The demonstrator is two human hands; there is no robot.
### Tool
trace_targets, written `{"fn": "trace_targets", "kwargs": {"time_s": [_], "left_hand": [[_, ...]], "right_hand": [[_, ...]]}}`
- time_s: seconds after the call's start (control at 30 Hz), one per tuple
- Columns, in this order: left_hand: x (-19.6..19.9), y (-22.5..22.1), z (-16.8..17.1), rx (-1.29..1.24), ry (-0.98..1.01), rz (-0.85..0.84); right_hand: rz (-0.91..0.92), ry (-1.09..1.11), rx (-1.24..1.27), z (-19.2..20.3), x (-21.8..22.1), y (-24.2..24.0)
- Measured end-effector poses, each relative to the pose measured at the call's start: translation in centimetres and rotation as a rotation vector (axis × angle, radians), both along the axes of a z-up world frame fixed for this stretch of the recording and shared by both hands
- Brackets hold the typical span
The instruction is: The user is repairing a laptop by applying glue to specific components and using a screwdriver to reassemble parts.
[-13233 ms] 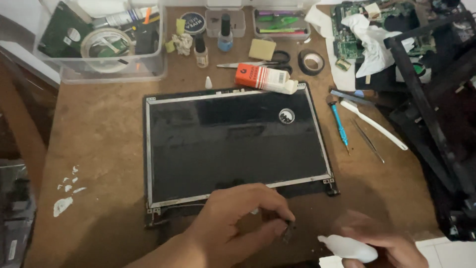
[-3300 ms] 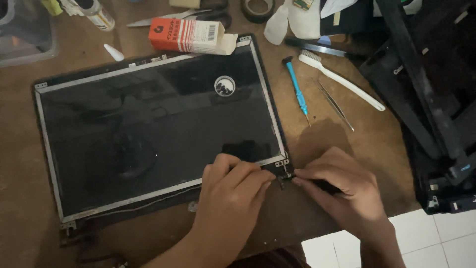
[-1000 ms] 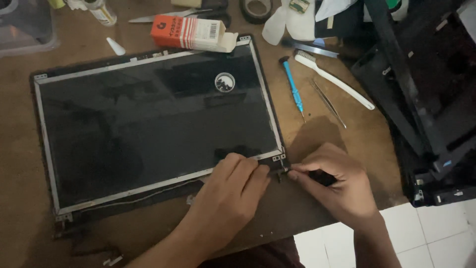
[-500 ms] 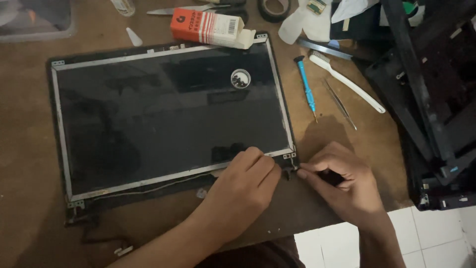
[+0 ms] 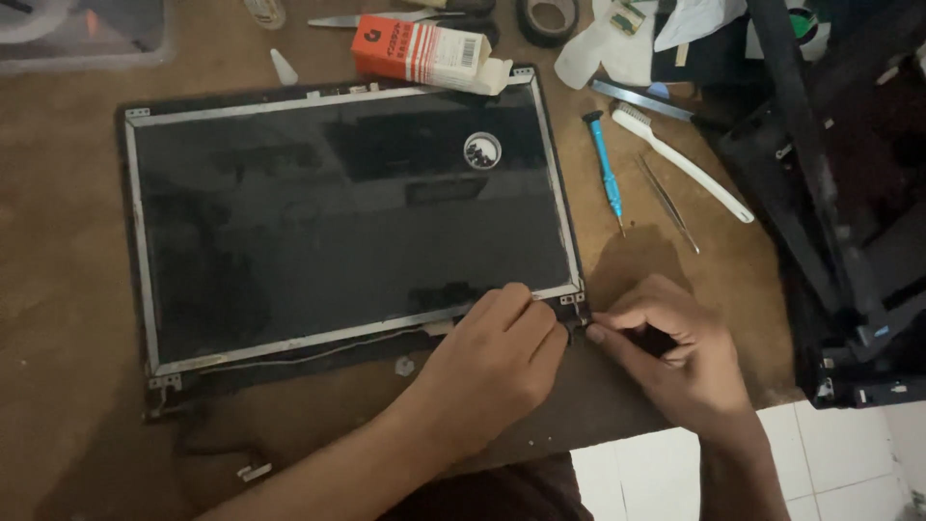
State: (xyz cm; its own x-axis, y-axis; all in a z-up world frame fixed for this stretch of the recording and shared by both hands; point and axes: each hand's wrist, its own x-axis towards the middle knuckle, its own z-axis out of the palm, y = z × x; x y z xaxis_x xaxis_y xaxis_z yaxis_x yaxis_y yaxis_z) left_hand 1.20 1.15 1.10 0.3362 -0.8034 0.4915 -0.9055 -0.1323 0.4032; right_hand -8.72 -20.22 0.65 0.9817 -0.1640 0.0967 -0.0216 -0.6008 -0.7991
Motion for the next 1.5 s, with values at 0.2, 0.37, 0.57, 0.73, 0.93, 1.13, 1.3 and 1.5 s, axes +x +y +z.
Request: {"fn": "trace_targets", "kwargs": {"time_s": [0.2,0.37,0.57,0.73,0.93,1.13,1.3,1.5], "left_hand": [[-0.1,0.0,-0.4,0.025,0.019,-0.002],[-0.2,0.5,0.7,0.016,0.034,0.049],[-0.6,0.7,-0.8,-0.019,0.017,0.102],[-0.5,0.6,-0.5,0.0,0.014,0.081],[-0.3,0.9,0.2,0.017,0.057,0.069],[0.7,3.6,3.0,0.26,0.093,0.09],[4.0,8.6,2.5,0.309,0.12,0.229],[5.4,11.4,1.5,0.291,0.011,0.167]], "right_hand": [[-0.014,-0.006,-0.009,0.1,0.0,-0.2],[0.031,-0.081,-0.069,0.4,-0.3,0.0],[-0.029,-0.036,-0.007,0.0,-0.5,-0.1],[-0.002,-0.039,-0.03,-0.1,-0.2,-0.2],[0.008,-0.035,-0.058,-0.1,-0.3,-0.3],[-0.038,-0.019,-0.046,0.1,-0.4,-0.4],[-0.044,-0.016,-0.041,0.5,0.1,-0.2],[-0.038,0.018,-0.073,1.4,1.2,0.2]]}}
